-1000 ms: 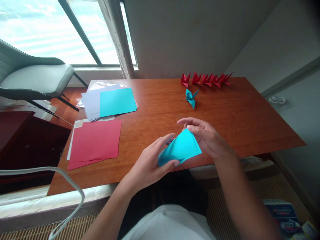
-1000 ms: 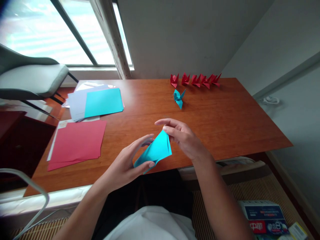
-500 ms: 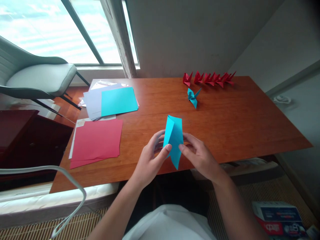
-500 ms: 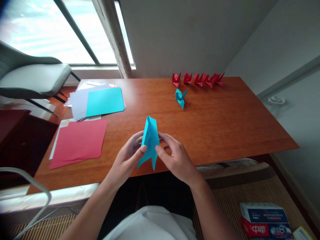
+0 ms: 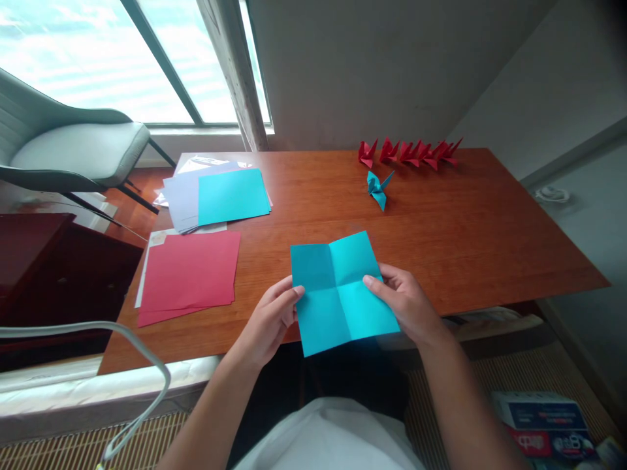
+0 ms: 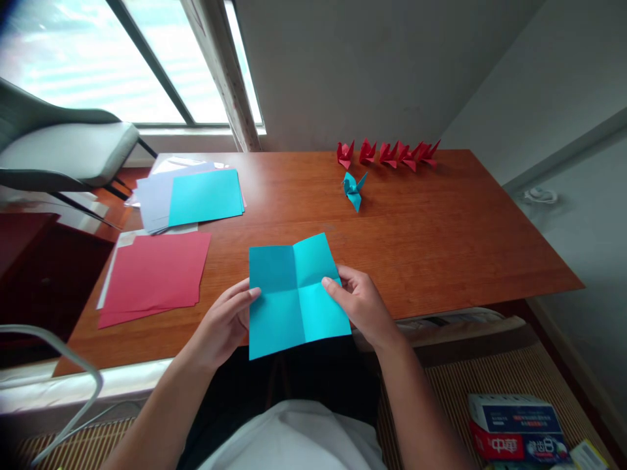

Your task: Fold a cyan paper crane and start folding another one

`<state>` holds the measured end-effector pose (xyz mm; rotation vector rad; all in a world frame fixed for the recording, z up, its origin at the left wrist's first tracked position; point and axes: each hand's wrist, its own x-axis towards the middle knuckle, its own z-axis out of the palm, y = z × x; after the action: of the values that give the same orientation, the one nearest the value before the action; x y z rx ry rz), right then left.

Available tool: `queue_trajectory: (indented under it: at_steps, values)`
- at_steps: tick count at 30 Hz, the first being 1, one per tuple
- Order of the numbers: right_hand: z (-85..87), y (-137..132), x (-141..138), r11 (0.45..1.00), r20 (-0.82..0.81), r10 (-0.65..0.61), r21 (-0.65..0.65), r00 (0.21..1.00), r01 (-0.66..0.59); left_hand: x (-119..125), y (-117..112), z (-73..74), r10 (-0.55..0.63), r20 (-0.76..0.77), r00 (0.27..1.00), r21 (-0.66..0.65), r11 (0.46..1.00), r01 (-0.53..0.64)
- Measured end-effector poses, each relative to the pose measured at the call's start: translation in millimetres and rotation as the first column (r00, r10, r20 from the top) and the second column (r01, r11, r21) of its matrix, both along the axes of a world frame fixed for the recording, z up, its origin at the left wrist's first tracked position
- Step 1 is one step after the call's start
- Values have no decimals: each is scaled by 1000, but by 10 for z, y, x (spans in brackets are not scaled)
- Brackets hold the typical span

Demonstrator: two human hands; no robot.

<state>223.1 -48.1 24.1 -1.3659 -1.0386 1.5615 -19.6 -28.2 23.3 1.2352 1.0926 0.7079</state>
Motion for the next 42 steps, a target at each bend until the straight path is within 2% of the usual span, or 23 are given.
queue_trajectory:
  at_steps: [2, 4, 10, 14, 17, 22, 24, 26, 28, 31, 36, 39, 42]
  values:
    - [10, -5, 5, 1000, -37, -1, -10, 999, 0, -24, 1, -8, 29, 143, 989, -179, 984, -3]
    - [19, -11, 9, 1000, -73, 1, -14, 997, -2, -34, 1, -18, 69, 222, 973, -273, 962, -6]
    - [-14, -14, 23, 1000, -65, -11, 13, 998, 12, -35, -5, -51, 97, 238, 967, -303, 953, -21]
    - [-35, -21, 58, 997, -35, 10, 76, 999, -8, -58, 0, -10, 119, 260, 958, -300, 953, -37]
    - [-35, -33, 100, 996, -26, 40, 77, 999, -38, -85, 1, 19, 118, 288, 950, -309, 951, -25]
    - [6, -1, 172, 960, 60, 183, 203, 981, -192, -134, 4, 22, 47, 297, 954, -195, 981, 13]
    - [51, 34, 173, 941, 125, 229, 226, 965, -253, -148, 7, 39, 3, 213, 977, -134, 991, 26]
    - [108, 75, 153, 936, 217, 251, 196, 943, -294, -156, 9, 70, -68, 116, 991, -63, 995, 75]
    - [169, 119, 117, 927, 340, 271, 159, 901, -339, -155, 6, 103, -125, 65, 990, -9, 992, 126]
    - [249, 185, 52, 886, 518, 300, 158, 801, -435, -135, 1, 126, -158, 0, 988, 33, 987, 158]
    - [326, 282, -80, 795, 646, 376, 144, 664, -589, -94, 15, 84, -188, -115, 975, 210, 955, 209]
    - [333, 316, -158, 764, 669, 377, 167, 641, -623, -84, 27, 60, -179, -208, 961, 300, 924, 237]
    - [327, 316, -221, 754, 693, 361, 175, 623, -633, -64, 37, 75, -144, -385, 912, 341, 896, 285]
